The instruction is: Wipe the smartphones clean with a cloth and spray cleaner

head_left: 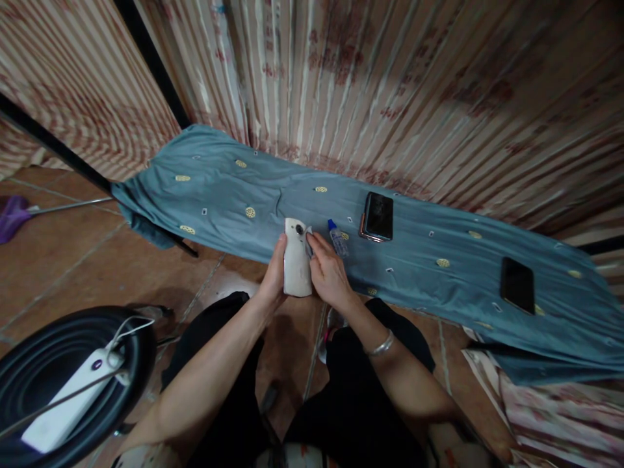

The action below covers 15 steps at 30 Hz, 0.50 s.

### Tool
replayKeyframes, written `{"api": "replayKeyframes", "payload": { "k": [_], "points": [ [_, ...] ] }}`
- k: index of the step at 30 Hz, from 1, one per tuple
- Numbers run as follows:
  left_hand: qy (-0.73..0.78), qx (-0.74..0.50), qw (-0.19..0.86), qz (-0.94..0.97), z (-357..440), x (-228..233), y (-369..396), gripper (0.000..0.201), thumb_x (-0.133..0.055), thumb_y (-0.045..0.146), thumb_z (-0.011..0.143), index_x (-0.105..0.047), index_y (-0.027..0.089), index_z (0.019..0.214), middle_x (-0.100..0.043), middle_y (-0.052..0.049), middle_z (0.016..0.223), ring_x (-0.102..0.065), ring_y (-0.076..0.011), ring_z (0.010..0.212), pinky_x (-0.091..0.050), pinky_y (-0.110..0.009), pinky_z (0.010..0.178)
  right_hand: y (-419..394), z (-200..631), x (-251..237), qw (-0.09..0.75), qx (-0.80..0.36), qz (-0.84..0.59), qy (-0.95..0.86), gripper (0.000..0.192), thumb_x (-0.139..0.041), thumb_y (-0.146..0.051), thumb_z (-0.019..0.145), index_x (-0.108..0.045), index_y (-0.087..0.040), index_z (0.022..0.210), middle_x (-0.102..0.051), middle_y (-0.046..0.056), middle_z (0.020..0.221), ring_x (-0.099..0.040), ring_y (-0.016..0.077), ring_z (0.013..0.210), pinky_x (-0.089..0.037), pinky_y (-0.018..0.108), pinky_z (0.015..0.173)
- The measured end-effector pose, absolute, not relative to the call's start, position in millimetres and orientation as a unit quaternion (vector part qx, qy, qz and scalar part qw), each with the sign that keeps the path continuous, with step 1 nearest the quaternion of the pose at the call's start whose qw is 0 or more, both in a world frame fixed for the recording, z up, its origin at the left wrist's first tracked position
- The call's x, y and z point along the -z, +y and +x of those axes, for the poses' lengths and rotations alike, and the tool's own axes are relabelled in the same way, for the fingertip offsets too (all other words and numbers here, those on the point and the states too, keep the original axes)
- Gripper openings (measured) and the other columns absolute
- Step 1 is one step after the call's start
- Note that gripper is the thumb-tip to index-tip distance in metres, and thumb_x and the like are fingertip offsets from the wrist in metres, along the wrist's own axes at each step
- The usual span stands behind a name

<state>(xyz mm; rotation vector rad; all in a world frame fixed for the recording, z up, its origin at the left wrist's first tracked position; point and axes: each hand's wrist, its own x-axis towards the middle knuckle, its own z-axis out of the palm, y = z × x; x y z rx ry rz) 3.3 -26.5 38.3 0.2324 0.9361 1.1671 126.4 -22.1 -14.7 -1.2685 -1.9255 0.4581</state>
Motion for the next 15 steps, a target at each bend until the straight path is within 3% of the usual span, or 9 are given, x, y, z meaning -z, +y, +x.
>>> {"api": "replayKeyframes", "payload": {
  "k": [9, 15],
  "points": [
    [0.423, -0.516, 0.736, 0.114, 14, -41, -32, 0.05, -0.032, 0.037, 0.104, -0.064, 0.009, 0.131, -0.078, -0.01, 0.109, -0.07, -0.0238, 0.112, -0.052, -0.031, 0.102, -15, 130, 10, 0.372, -0.157, -0.514, -0.757, 0.058, -0.04, -0.011, 0.09, -0.048, -0.015, 0.147, -0.05, 0.011, 0.152, -0.045, 0.0254, 0.143, -0.033, 0.051, 0.124],
    [0.407, -0.536, 0.726, 0.142, 21, -32, -33, 0.048, -0.034, 0.03, 0.104, -0.054, 0.008, 0.142, -0.066, -0.01, 0.137, -0.055, -0.0188, 0.134, -0.039, -0.025, 0.115, -17, 125, -1, 0.39, -0.136, -0.484, -0.771, 0.06, -0.039, -0.008, 0.09, -0.047, -0.016, 0.149, -0.05, 0.01, 0.152, -0.043, 0.027, 0.144, -0.031, 0.049, 0.124]
  ]
}}
